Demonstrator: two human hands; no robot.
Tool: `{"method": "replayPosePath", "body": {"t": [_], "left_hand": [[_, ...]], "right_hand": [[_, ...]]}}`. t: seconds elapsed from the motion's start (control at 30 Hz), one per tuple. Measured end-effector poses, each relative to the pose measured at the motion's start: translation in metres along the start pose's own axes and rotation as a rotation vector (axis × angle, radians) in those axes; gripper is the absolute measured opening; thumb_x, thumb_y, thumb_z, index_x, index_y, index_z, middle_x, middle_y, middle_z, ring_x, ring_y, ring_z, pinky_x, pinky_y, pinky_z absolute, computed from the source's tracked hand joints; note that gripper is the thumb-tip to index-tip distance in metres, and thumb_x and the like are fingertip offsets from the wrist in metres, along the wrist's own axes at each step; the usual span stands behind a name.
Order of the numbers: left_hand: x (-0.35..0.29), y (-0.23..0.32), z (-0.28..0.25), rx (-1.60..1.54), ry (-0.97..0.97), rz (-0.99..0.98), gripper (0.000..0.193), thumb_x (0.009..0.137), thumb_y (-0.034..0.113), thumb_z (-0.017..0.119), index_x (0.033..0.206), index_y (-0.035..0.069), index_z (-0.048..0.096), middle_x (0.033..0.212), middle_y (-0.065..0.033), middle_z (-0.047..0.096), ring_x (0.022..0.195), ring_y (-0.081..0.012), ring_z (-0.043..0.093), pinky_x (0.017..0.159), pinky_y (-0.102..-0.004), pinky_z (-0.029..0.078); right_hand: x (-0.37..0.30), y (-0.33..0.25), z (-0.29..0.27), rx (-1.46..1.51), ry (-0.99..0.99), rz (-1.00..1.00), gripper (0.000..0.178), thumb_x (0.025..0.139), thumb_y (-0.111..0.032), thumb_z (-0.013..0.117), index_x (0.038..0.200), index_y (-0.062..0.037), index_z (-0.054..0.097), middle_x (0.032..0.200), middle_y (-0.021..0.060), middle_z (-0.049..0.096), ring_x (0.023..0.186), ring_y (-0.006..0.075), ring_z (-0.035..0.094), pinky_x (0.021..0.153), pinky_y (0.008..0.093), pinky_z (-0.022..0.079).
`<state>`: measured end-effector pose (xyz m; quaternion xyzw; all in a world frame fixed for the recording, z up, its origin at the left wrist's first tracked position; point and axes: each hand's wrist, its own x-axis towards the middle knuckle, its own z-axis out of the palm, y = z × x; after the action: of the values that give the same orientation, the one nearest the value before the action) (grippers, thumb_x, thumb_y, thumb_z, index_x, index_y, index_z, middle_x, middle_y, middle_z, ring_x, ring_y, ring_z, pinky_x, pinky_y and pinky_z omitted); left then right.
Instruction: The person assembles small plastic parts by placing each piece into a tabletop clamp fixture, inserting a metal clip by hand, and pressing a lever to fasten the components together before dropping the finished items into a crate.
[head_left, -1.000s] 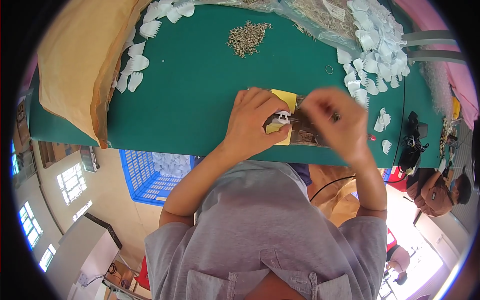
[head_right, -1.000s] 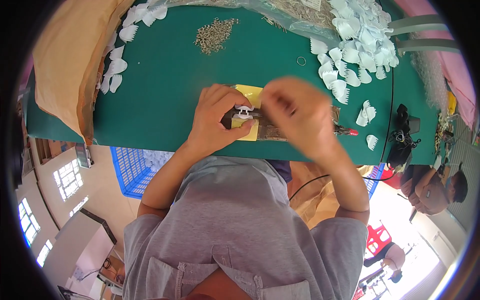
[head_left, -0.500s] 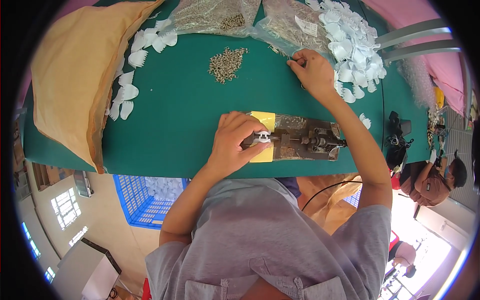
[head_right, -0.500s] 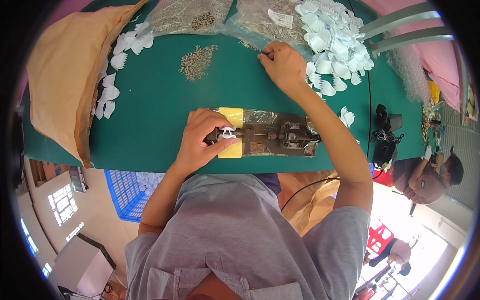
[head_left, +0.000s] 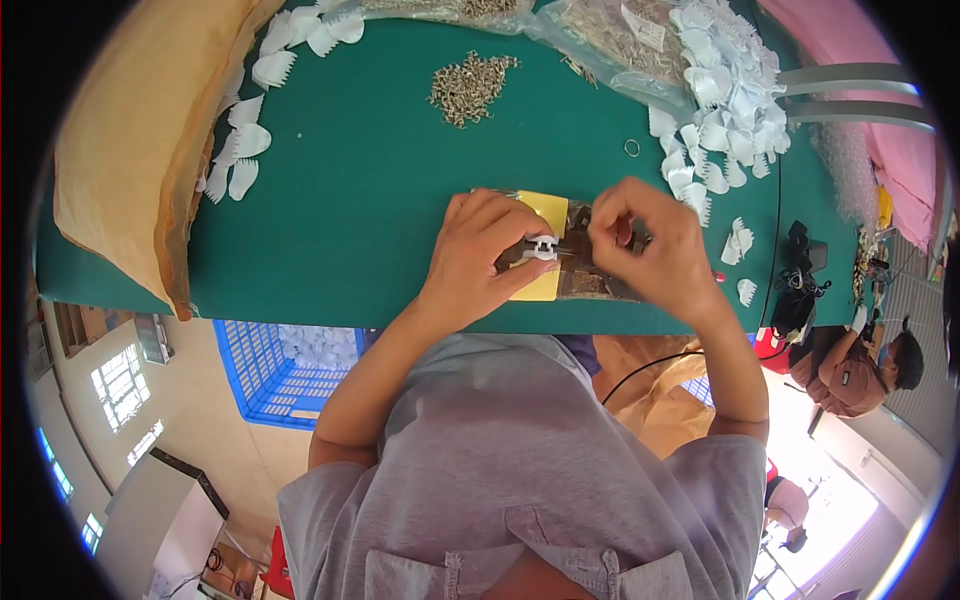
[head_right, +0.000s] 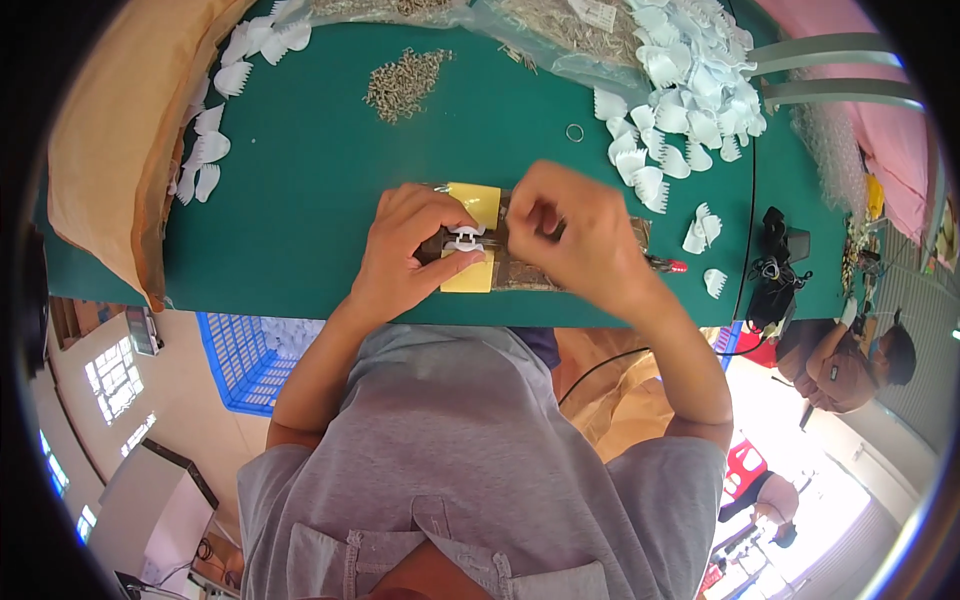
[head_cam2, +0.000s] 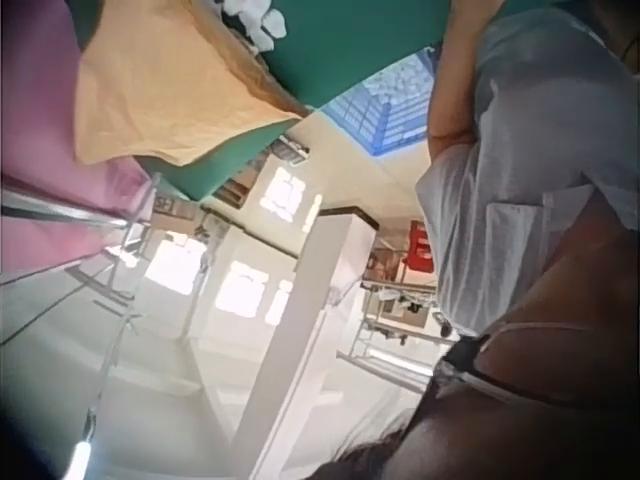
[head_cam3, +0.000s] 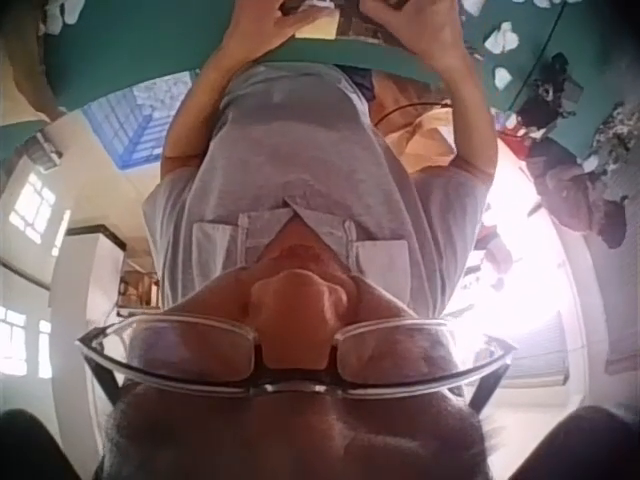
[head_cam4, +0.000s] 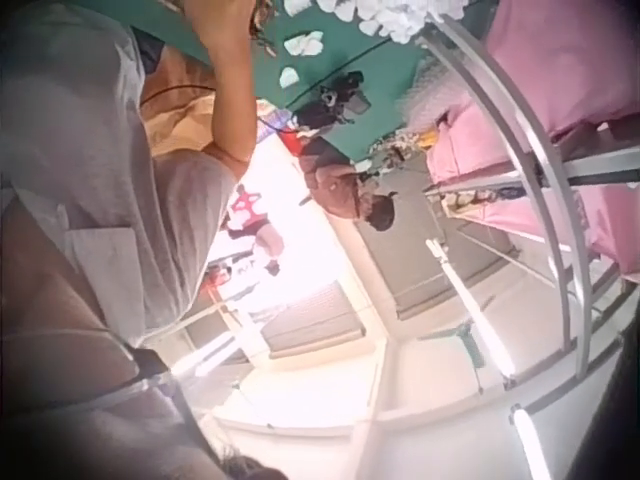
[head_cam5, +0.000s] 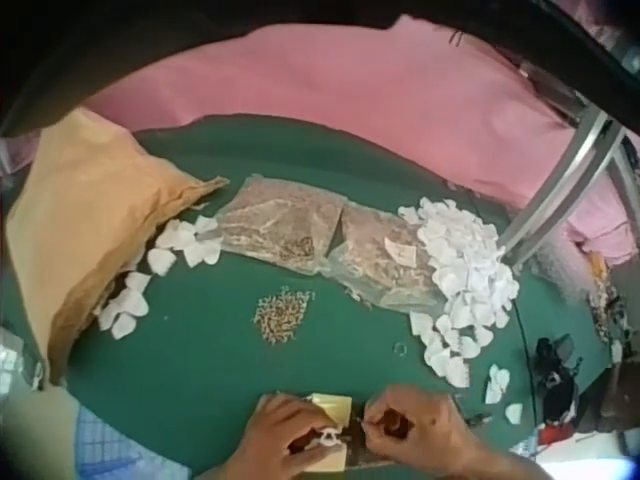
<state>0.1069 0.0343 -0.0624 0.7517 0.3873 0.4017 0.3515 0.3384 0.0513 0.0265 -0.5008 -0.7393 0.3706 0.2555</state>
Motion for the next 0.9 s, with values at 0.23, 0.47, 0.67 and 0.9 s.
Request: {"method": "replayPosePath", "body": {"t": [0.23, 0.47, 0.67, 0.9], "left_hand": [[0.0, 0.0, 0.003, -0.025, -0.009, -0.03, 0.028, 0.079, 0.023, 0.086, 0.101, 0.013, 0.072, 0.099, -0.0028, 0.068, 0.102, -0.0255, 0.06, 0.095, -0.0403, 0.041], [0.0, 0.0, 0.002, -0.031, -0.002, -0.026, 0.028, 0.079, 0.021, 0.086, 0.102, 0.013, 0.073, 0.1, -0.0025, 0.068, 0.104, -0.0255, 0.06, 0.096, -0.0411, 0.041], [-0.003, -0.002, 0.001, -0.015, 0.012, -0.017, 0.03, 0.077, 0.02, 0.086, 0.103, 0.013, 0.072, 0.102, -0.0032, 0.068, 0.107, -0.0272, 0.061, 0.097, -0.0427, 0.041], [-0.002, 0.0, 0.003, -0.001, 0.007, 0.005, 0.028, 0.08, 0.02, 0.087, 0.101, 0.011, 0.073, 0.101, -0.0029, 0.069, 0.103, -0.0265, 0.062, 0.096, -0.0403, 0.042]], "right_hand": [[-0.013, -0.011, 0.015, -0.316, 0.052, -0.368, 0.027, 0.075, 0.005, 0.079, 0.099, -0.0036, 0.071, 0.081, 0.0062, 0.065, 0.083, 0.0258, 0.06, 0.073, 0.0372, 0.051], [-0.012, -0.016, 0.016, -0.356, 0.001, -0.371, 0.027, 0.074, 0.003, 0.08, 0.099, -0.0035, 0.071, 0.081, 0.0063, 0.064, 0.082, 0.0251, 0.059, 0.072, 0.0375, 0.052], [0.007, -0.033, 0.008, -0.418, 0.104, -0.21, 0.02, 0.083, -0.002, 0.079, 0.101, -0.0044, 0.071, 0.089, 0.0098, 0.071, 0.081, 0.0307, 0.068, 0.071, 0.0422, 0.055], [0.087, 0.027, 0.052, -0.247, 0.08, -0.153, 0.015, 0.089, -0.012, 0.075, 0.103, -0.0071, 0.073, 0.09, 0.0083, 0.072, 0.088, 0.0305, 0.071, 0.073, 0.0432, 0.056]]}}
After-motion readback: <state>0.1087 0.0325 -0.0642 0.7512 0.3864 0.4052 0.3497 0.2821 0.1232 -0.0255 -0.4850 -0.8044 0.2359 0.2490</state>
